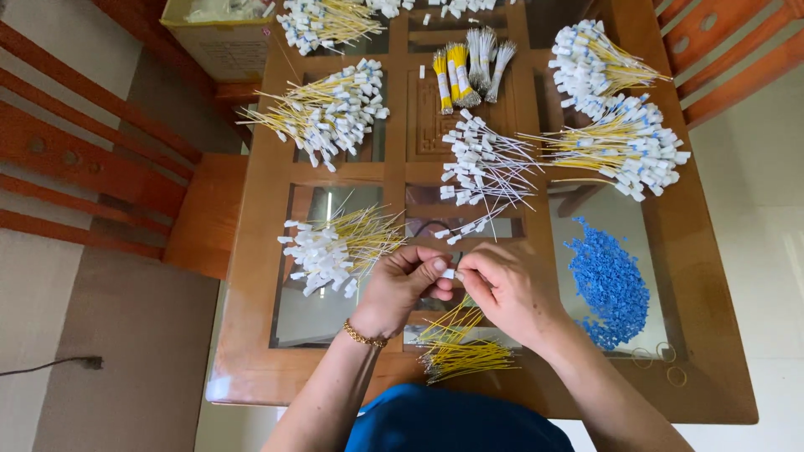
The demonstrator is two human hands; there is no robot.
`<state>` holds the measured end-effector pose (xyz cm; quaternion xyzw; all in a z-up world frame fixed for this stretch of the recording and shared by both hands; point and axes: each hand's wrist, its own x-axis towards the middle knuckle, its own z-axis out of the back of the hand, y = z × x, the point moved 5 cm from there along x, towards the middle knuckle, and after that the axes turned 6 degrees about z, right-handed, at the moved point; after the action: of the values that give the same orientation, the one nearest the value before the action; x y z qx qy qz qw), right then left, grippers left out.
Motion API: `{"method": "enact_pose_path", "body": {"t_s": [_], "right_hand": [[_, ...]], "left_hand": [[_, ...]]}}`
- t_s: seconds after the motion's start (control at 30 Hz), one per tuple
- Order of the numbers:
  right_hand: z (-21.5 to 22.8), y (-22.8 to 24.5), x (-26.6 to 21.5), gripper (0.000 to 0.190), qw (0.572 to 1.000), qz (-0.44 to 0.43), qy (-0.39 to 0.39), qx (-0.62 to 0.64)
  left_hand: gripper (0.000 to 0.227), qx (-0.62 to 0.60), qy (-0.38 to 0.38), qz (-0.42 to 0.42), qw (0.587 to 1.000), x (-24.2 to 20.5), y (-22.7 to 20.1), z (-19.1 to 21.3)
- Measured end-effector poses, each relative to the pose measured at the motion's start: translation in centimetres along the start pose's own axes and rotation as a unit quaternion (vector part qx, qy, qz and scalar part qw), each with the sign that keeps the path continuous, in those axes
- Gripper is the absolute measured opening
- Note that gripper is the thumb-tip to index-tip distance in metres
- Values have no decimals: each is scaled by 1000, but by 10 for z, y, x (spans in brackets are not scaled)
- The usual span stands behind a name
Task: Assemble connectors onto yellow electrical wires at a work table.
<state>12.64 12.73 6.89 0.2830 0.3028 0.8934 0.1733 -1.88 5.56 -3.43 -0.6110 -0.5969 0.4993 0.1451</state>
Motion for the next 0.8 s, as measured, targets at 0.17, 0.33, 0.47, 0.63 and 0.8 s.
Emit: {"method": "enact_pose_path", "body": {"t_s": [0.17, 0.33, 0.47, 0.63, 0.8], "right_hand": [[-17, -10, -7, 7, 999, -22, 31, -33], [-47, -28, -18, 11, 990, -31, 7, -139], [-119, -69, -65, 34, 972, -65, 185, -131], [-164, -97, -117, 53, 919, 20, 326, -222], [-187, -131, -146, 34, 907, 17, 345, -241]], "left_hand": [[22, -2, -7, 25, 1000, 1, 15, 14], [13, 154, -76, -90, 981, 23, -8, 75], [11, 267, -245, -194, 912, 38, -20, 152], [10, 382, -363, -147, 837, 59, 4, 203], [9, 550, -441, -162, 690, 67, 13, 213]]}}
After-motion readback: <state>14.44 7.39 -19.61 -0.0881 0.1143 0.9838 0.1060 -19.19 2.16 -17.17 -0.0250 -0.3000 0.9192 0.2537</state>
